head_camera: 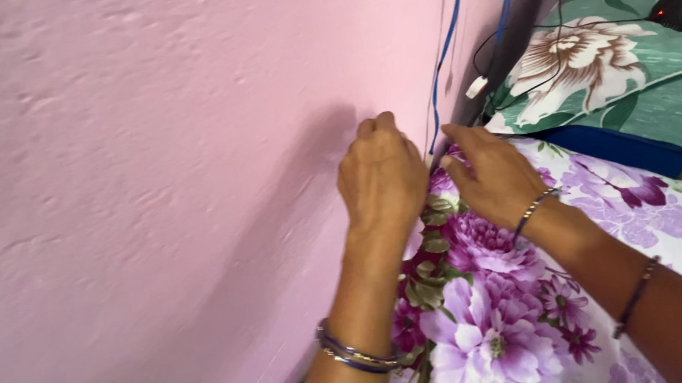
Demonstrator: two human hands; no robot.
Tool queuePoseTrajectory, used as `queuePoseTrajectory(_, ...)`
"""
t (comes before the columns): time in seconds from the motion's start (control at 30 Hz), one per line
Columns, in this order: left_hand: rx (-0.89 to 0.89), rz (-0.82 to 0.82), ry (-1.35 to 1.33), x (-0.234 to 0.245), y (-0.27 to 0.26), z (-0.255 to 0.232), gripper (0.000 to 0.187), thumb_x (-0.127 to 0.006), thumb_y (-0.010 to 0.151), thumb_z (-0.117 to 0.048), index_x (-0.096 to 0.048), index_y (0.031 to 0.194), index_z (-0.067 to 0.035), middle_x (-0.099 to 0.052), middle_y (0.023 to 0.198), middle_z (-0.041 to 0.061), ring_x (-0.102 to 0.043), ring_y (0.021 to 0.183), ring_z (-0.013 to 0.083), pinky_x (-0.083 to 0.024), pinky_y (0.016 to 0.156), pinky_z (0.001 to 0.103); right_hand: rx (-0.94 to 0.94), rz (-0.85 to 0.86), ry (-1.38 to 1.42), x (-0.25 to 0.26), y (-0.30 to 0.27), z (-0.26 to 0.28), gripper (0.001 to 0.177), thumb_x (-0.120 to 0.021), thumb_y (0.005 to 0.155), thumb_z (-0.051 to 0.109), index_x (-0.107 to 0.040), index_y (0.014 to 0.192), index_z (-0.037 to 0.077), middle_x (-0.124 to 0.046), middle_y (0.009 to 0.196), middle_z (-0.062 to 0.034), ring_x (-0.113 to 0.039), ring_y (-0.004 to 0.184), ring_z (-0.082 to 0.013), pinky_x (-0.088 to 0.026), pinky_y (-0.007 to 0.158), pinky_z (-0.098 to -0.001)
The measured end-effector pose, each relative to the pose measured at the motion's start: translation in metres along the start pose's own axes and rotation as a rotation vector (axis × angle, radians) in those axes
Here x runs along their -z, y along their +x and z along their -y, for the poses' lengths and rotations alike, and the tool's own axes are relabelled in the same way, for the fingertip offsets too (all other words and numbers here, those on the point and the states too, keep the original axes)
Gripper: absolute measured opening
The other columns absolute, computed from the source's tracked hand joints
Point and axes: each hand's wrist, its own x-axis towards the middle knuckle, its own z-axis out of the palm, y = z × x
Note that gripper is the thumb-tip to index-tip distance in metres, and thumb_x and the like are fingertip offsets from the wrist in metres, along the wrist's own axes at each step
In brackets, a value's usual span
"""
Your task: The person removes a wall clock from a pink wall, wipes its front and back with a cloth, opens the battery compartment, and handles batteries and a small packet. The person also moves remote controls and other small items on a nearby table while holding the clock.
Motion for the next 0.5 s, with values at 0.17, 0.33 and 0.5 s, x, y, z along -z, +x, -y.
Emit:
queuePoseTrajectory(0.17, -0.080, 0.118, 0.070, -0.017, 0.010, 0.004, 0.024, -0.064, 0.088, -0.013, -0.065, 0.108, 0.001, -0.066, 0.117, 0.021, -0.066, 0.103, 0.0392, -0.053, 0.085, 0.053, -0.093, 0.026, 0.088, -0.021, 0.016, -0.014, 0.044, -0.060, 0.096, 0.020, -0.056, 0.135, 0.000, -0.064, 0.124, -0.0235, -0.064, 0.109, -0.0406, -0.051, 0.093, -0.0477)
queuePoseTrajectory(0.33, -0.042, 0.178, 0.104, -0.024, 0.032, -0.006, 0.037, -0.067, 0.085, -0.012, -0.061, 0.119, 0.002, -0.060, 0.130, 0.021, -0.060, 0.115, 0.0395, -0.050, 0.089, 0.055, -0.088, 0.032, 0.091, -0.013, 0.036, -0.020, 0.043, -0.058, 0.096, 0.015, -0.054, 0.135, -0.002, -0.061, 0.129, -0.0263, -0.062, 0.110, -0.0440, -0.050, 0.091, -0.0502)
queuePoseTrajectory(0.5, 0.004, 0.228, 0.070, 0.001, 0.060, -0.042, 0.044, -0.066, 0.086, -0.013, -0.058, 0.127, 0.000, -0.058, 0.137, 0.021, -0.059, 0.120, 0.0382, -0.048, 0.092, 0.054, -0.135, 0.045, 0.100, 0.027, 0.058, -0.016, 0.043, -0.058, 0.098, 0.016, -0.054, 0.138, 0.000, -0.060, 0.128, -0.0274, -0.062, 0.109, -0.0454, -0.049, 0.094, -0.0508)
